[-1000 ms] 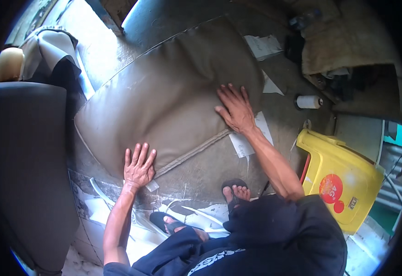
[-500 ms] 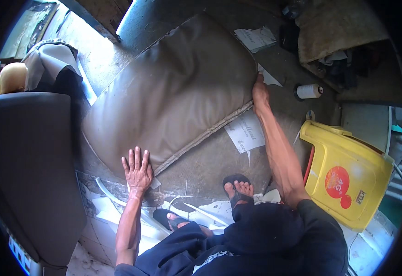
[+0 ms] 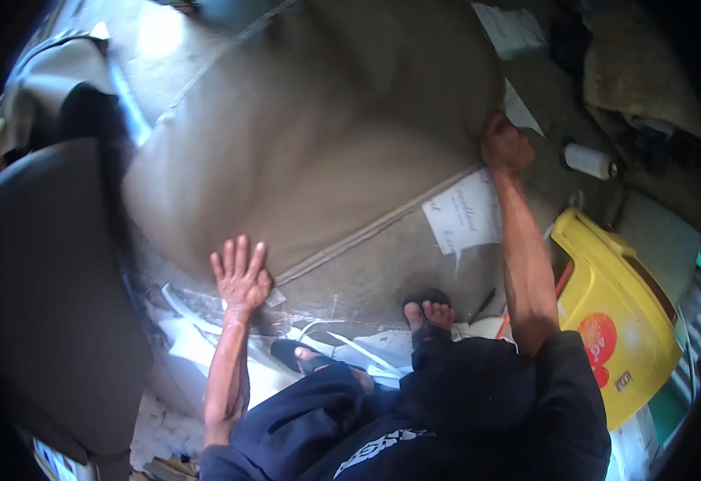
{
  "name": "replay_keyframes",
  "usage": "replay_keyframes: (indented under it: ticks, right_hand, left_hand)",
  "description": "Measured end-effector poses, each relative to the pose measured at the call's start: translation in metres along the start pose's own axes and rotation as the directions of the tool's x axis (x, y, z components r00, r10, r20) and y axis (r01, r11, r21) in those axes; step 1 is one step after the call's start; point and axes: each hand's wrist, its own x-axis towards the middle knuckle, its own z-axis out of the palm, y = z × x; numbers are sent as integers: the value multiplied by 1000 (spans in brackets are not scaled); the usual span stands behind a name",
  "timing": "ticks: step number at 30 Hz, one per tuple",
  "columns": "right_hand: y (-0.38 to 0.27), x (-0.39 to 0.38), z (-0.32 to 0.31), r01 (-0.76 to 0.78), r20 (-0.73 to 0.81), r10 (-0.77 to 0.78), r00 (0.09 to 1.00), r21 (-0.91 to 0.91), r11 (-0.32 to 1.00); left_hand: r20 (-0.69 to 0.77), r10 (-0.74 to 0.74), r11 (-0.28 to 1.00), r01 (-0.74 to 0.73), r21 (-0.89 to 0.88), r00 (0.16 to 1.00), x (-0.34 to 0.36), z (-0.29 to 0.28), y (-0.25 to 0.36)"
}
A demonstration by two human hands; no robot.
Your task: The person handles an upholstery cushion, then uses a yellow tape measure to measure a sheet of fabric on the floor. They use a metal straight edge to mark the fabric with a pen and then cut the fabric with scissors.
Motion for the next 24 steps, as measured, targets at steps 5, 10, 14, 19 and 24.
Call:
replay_keyframes:
  ticks: [5,10,14,19,24]
  right_hand:
    - [12,16,-3,-76,-61,77,995,18,997]
    - [-8,-3,-11,-13,-74,18,997,67,998]
    - [-17,-13,-18,-23,-53,28,998,91,996]
    - [-6,-9,-11,17,-27,-14,1000,117,993]
    - [56,41,5,-71,215,-62,975,557,827]
  left_hand:
    - [8,-25,999,25,-21,1000,34,-21,17]
    - [-296,-454,890,445,-102,840,-10,-22,51]
    - [-37,-966,250,888,-385,256,-50,-18,80]
    - [621,-768,-531,385,-755,157,-55,-20,78]
    - [741,-615,-763,32,-645,271,-50,-40,77]
